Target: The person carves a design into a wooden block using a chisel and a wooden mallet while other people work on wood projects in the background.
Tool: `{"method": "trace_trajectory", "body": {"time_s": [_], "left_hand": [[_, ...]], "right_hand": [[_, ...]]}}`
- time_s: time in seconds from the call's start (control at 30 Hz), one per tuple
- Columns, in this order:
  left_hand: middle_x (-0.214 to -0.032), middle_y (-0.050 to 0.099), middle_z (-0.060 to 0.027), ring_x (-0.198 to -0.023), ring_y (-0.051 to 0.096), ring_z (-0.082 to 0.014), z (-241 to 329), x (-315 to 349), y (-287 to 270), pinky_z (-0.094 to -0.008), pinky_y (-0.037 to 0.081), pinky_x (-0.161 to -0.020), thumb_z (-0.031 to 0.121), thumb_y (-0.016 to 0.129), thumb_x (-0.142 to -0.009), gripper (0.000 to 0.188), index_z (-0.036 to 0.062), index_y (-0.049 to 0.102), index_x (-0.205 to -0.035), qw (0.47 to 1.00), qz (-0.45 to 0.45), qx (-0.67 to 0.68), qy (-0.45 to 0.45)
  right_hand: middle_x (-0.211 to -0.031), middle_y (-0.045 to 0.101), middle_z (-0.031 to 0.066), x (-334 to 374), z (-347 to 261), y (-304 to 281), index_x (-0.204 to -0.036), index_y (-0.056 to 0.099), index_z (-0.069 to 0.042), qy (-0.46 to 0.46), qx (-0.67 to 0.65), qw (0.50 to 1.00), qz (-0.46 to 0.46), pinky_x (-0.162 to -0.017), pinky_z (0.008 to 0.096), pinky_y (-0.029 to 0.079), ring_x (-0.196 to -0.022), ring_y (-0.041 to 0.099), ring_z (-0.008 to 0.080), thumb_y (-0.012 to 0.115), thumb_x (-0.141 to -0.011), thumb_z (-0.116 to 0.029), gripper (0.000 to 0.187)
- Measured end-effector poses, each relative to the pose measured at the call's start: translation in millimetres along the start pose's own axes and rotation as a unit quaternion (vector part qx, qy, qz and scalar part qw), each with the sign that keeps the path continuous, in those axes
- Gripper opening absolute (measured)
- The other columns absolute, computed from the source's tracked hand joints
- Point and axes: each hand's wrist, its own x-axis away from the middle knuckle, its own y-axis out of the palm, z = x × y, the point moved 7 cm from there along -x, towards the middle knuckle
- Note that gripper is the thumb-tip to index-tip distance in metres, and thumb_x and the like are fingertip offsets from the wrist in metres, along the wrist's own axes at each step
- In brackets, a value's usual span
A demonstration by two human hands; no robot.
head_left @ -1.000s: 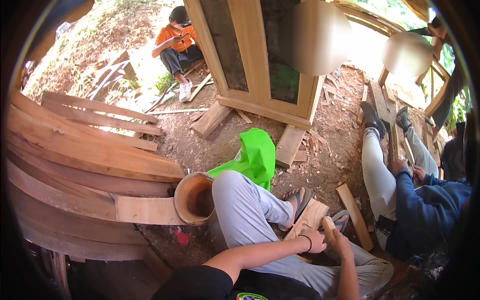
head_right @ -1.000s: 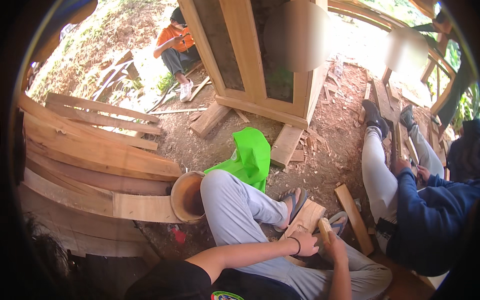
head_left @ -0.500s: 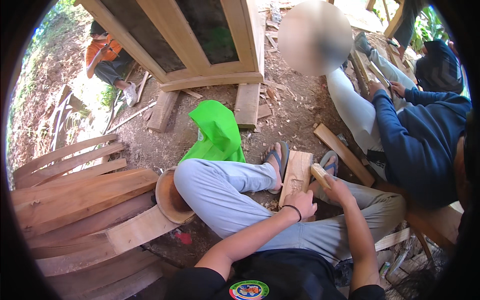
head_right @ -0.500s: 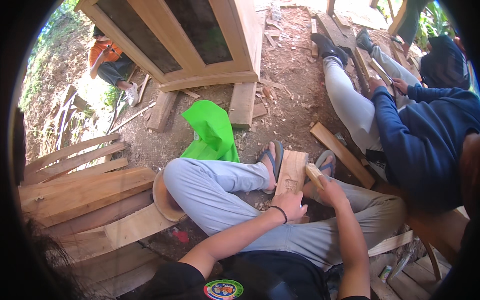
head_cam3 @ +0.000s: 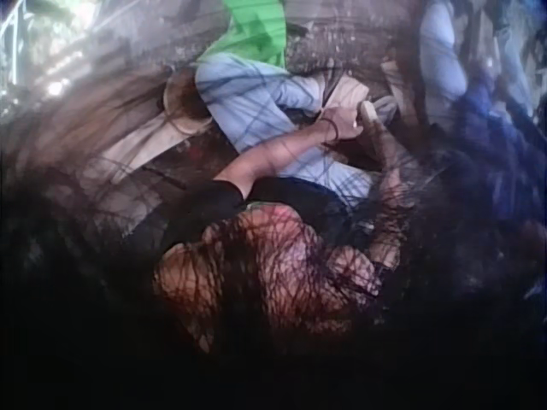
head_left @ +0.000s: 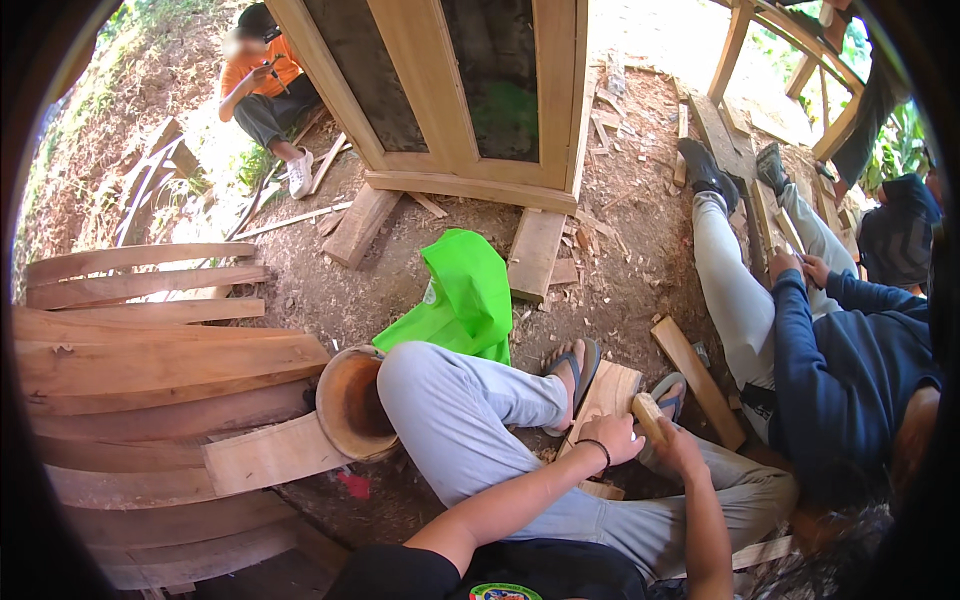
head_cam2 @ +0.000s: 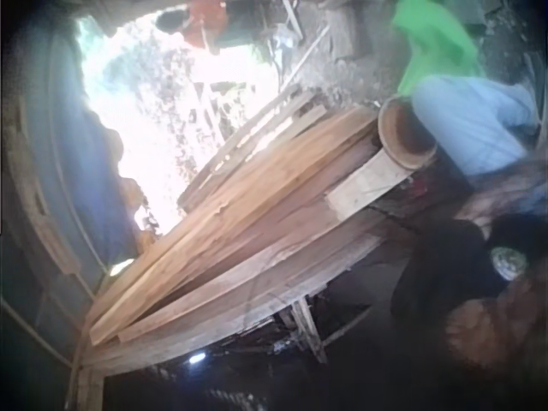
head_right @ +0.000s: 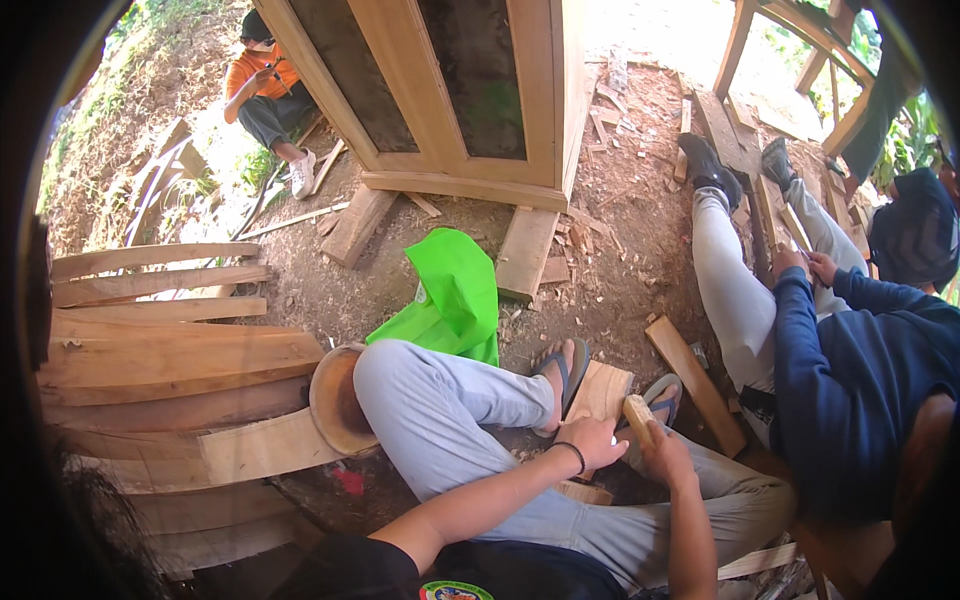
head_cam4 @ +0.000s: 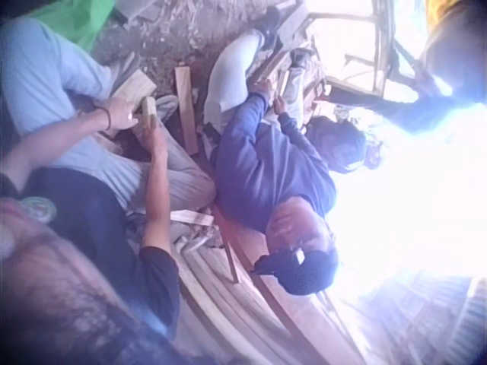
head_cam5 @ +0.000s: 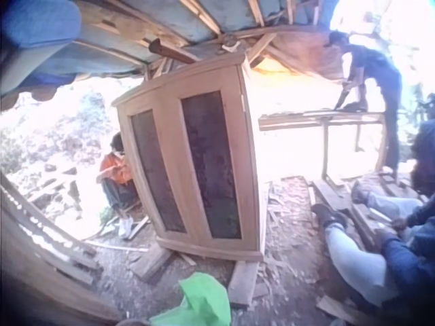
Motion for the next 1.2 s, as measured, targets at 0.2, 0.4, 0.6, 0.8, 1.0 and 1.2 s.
{"method": "trace_trajectory", "body": {"time_s": [0.2,0.4,0.6,0.8,1.0,1.2], "left_hand": [[-0.096,0.071,-0.0214,-0.091,0.069,-0.0383,-1,-13,3,-0.0500,0.054,-0.081,0.052,0.057,-0.086,0.053,0.0037,0.065,-0.107,1.000,0.001,0.011,0.013],[-0.093,0.071,-0.0185,-0.088,0.069,-0.0355,2,-18,6,-0.0480,0.054,-0.079,0.052,0.058,-0.086,0.049,0.0065,0.067,-0.102,0.997,-0.030,0.047,0.044],[-0.089,0.071,-0.0183,-0.086,0.069,-0.0356,6,-22,13,-0.0478,0.053,-0.077,0.051,0.057,-0.087,0.047,0.0052,0.065,-0.098,0.995,-0.033,0.053,0.079],[-0.086,0.069,-0.0193,-0.084,0.068,-0.0376,7,-23,26,-0.0494,0.053,-0.076,0.046,0.060,-0.088,0.041,0.0071,0.062,-0.099,0.989,-0.035,0.063,0.132],[-0.094,0.068,-0.0192,-0.092,0.066,-0.0377,5,-26,33,-0.0488,0.052,-0.079,0.037,0.064,-0.088,0.036,0.0087,0.058,-0.109,0.988,-0.074,0.029,0.134],[-0.099,0.067,-0.0187,-0.095,0.065,-0.0379,-2,-32,39,-0.0497,0.052,-0.081,0.037,0.063,-0.090,0.038,0.0104,0.055,-0.115,0.992,-0.049,0.040,0.111]], "right_hand": [[-0.118,0.062,0.0280,-6,1,-5,-0.140,0.047,-0.017,0.014,-0.013,1.000,0.000,-0.093,0.0483,0.049,-0.108,0.060,0.0441,0.066,-0.085,-0.028,0.059],[-0.113,0.064,0.0277,-16,1,-9,-0.139,0.049,-0.014,0.036,-0.019,0.999,-0.025,-0.093,0.0483,0.049,-0.108,0.061,0.0439,0.067,-0.086,-0.031,0.059],[-0.116,0.063,0.0275,-20,10,-4,-0.139,0.050,-0.016,0.051,-0.031,0.998,-0.036,-0.095,0.0474,0.048,-0.110,0.060,0.0429,0.066,-0.085,-0.031,0.058],[-0.116,0.064,0.0274,-20,16,0,-0.139,0.050,-0.017,0.045,-0.026,0.998,-0.044,-0.095,0.0475,0.048,-0.110,0.061,0.0428,0.066,-0.086,-0.035,0.059],[-0.118,0.061,0.0305,-21,16,3,-0.144,0.042,-0.018,0.033,0.000,0.997,-0.064,-0.095,0.0485,0.049,-0.111,0.060,0.0450,0.069,-0.084,-0.040,0.070],[-0.133,0.047,0.0325,-7,-5,4,-0.152,0.026,-0.024,0.025,0.050,0.993,-0.100,-0.096,0.0513,0.048,-0.117,0.055,0.0491,0.071,-0.080,-0.049,0.088]]}}
